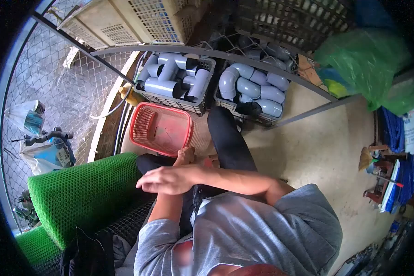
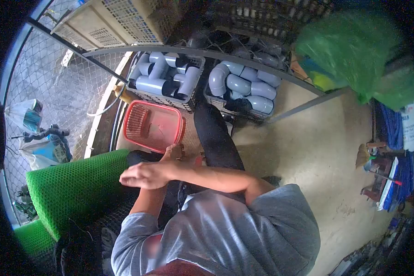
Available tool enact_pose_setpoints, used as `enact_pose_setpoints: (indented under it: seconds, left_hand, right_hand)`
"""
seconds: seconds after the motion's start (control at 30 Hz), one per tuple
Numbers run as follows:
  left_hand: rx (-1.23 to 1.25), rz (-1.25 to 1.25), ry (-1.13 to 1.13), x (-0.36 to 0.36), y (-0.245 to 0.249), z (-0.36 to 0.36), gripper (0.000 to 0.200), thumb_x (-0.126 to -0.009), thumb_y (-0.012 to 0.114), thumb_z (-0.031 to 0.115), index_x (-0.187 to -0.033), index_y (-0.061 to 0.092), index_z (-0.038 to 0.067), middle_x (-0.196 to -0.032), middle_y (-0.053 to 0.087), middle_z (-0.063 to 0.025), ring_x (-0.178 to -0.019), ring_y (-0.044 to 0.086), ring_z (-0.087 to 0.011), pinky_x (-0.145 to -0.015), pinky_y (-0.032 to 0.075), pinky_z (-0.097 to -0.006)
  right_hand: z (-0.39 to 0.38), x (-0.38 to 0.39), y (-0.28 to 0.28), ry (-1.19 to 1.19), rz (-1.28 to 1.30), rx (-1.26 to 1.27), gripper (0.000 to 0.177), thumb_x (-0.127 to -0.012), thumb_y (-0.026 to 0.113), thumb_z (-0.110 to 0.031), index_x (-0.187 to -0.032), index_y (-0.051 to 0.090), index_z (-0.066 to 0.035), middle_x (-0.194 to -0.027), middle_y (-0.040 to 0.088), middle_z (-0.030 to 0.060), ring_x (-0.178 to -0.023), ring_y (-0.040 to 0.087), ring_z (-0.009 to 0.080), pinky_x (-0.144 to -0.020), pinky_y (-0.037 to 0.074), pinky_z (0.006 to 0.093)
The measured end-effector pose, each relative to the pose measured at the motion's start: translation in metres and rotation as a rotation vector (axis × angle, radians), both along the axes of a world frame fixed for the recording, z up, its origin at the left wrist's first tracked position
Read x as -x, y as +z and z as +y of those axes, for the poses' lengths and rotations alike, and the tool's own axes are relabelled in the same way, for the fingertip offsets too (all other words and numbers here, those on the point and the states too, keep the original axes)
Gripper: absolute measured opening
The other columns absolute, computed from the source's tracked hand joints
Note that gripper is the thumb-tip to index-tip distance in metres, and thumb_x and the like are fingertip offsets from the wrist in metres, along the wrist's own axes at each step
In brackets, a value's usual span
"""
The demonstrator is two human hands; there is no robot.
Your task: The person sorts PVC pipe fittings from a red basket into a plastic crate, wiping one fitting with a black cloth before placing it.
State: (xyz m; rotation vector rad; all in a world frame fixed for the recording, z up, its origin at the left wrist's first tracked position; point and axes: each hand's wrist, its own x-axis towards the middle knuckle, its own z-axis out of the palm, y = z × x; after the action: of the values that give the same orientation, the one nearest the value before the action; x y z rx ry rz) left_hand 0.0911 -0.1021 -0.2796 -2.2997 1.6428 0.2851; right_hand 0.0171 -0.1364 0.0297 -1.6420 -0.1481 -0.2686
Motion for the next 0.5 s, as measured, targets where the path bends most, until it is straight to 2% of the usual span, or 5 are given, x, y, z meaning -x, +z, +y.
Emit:
enact_pose_setpoints:
  seconds: [0.1,0.17,0.3,0.37,0.5]
  left_hand:
    - [-0.005,0.029,0.133,-0.022,0.011,-0.008,0.016,-0.1,0.061,0.021,-0.107,0.075,0.017,-0.119,0.076,-0.0067,-0.101,0.075,-0.0156,-0.079,0.058,-0.0296]
    - [-0.026,0.603,-0.212,-0.064,-0.018,-0.013,0.043,-0.09,0.073,0.033,-0.126,0.071,0.011,-0.118,0.075,-0.0151,-0.107,0.074,-0.0303,-0.094,0.058,-0.0435]
    - [-0.039,0.985,0.141,-0.1,-0.086,-0.026,0.047,-0.092,0.072,0.034,-0.128,0.067,0.005,-0.107,0.075,-0.0159,-0.094,0.072,-0.028,-0.084,0.057,-0.0409]
    - [0.071,0.968,0.052,-0.113,-0.062,-0.037,0.044,-0.096,0.071,0.033,-0.128,0.066,0.003,-0.099,0.075,-0.0131,-0.081,0.07,-0.0219,-0.075,0.057,-0.0355]
    - [0.113,1.035,0.447,-0.122,-0.066,-0.04,0.043,-0.091,0.069,0.031,-0.126,0.07,0.006,-0.111,0.075,-0.0243,-0.106,0.073,-0.0366,-0.094,0.057,-0.0447]
  right_hand:
    - [-0.041,0.025,-0.012,-0.105,0.082,-0.243,0.043,-0.111,0.052,-0.031,-0.143,0.056,-0.003,-0.124,0.07,0.0132,-0.097,0.073,0.0189,-0.086,0.059,0.0339]
    - [-0.095,0.053,-0.082,-0.393,-0.18,-0.162,0.027,-0.106,0.062,-0.019,-0.129,0.067,-0.005,-0.124,0.07,0.0107,-0.095,0.072,0.0164,-0.085,0.059,0.0316]
    - [-0.201,0.173,-0.204,-1.409,0.55,-0.064,0.017,-0.103,0.063,-0.017,-0.109,0.072,-0.004,-0.102,0.072,0.0105,-0.085,0.068,0.0096,-0.069,0.056,0.0289]
    - [-0.249,0.229,-0.291,-1.437,0.838,0.557,0.024,-0.099,0.067,-0.017,-0.118,0.07,-0.004,-0.111,0.073,0.0198,-0.1,0.072,0.0274,-0.083,0.055,0.0427]
    - [-0.293,0.294,-0.466,-1.523,0.802,0.452,0.013,-0.093,0.068,-0.012,-0.1,0.076,-0.004,-0.108,0.073,0.023,-0.099,0.072,0.0383,-0.089,0.053,0.0473]
